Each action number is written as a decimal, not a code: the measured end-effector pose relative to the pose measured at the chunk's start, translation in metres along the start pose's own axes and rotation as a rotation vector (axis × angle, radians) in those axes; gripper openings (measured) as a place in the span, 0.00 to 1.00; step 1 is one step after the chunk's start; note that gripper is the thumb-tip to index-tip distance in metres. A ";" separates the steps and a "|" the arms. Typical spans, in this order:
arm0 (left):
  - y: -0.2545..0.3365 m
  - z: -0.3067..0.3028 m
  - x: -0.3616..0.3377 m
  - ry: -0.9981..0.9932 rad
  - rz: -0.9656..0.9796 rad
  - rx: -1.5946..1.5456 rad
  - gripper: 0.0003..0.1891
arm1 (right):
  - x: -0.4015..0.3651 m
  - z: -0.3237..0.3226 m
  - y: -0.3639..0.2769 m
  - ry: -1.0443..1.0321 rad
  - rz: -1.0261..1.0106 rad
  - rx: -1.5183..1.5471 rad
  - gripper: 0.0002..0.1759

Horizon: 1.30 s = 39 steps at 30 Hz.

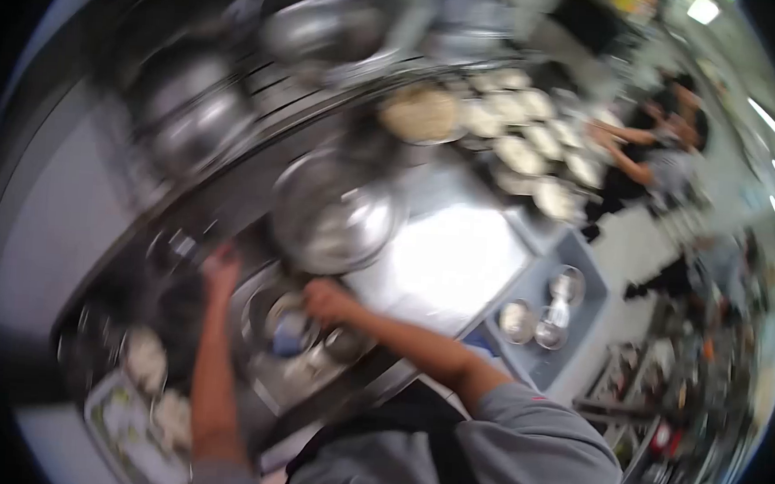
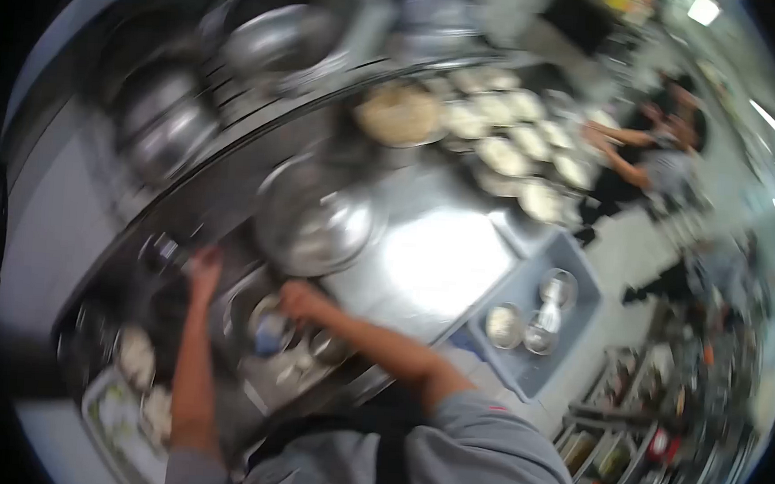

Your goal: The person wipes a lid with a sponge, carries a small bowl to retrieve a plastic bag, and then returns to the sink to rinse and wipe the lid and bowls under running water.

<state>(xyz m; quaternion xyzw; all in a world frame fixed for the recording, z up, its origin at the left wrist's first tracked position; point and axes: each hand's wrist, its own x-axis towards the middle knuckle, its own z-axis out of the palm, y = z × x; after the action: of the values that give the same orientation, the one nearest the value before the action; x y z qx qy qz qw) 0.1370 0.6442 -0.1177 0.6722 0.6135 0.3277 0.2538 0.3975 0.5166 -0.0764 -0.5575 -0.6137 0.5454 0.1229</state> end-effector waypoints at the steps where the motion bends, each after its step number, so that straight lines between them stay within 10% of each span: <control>1: 0.020 -0.010 -0.009 -0.035 -0.180 -0.164 0.16 | 0.015 0.003 0.002 0.007 0.007 -0.014 0.16; 3: 0.013 -0.006 -0.026 -0.125 -0.223 -0.727 0.17 | 0.042 0.009 -0.005 -0.003 0.023 -0.055 0.16; 5: 0.056 -0.039 -0.040 -0.186 -0.440 -0.648 0.17 | 0.057 0.006 -0.034 -0.016 0.064 -0.180 0.18; 10: -0.013 -0.047 -0.073 0.402 -0.004 -0.145 0.12 | 0.092 0.014 -0.055 0.116 -0.098 -0.280 0.17; 14: -0.061 -0.050 -0.137 0.177 -0.457 -0.355 0.05 | 0.111 0.011 -0.074 -0.019 -0.156 -0.312 0.14; 17: -0.049 -0.037 -0.154 0.223 -0.650 -0.821 0.03 | 0.151 0.033 -0.045 0.301 -0.447 -0.737 0.11; 20: -0.052 -0.019 -0.158 0.408 -0.717 -1.094 0.04 | 0.162 0.045 -0.082 0.465 -0.473 -0.541 0.08; 26: -0.040 -0.009 -0.155 0.578 -0.801 -0.932 0.07 | 0.194 0.047 -0.097 0.259 -0.396 -0.356 0.08; 29: -0.045 0.006 -0.155 0.520 -0.675 -0.880 0.08 | 0.188 0.047 -0.108 -0.381 -0.116 0.382 0.07; 32: -0.051 0.020 -0.146 0.496 -0.671 -0.891 0.11 | 0.182 0.062 -0.126 0.049 -0.814 -0.910 0.07; 34: -0.034 0.016 -0.142 0.504 -0.715 -0.928 0.12 | 0.176 0.061 -0.132 0.159 -0.746 -0.806 0.06; 39: -0.031 0.011 -0.141 0.521 -0.808 -1.033 0.10 | 0.191 0.031 -0.137 -0.530 -0.204 0.007 0.09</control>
<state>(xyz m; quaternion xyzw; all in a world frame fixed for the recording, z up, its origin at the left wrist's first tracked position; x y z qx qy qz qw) 0.1201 0.5083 -0.1657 0.0852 0.6217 0.6074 0.4872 0.2325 0.6857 -0.0645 -0.3305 -0.6753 0.6591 0.0144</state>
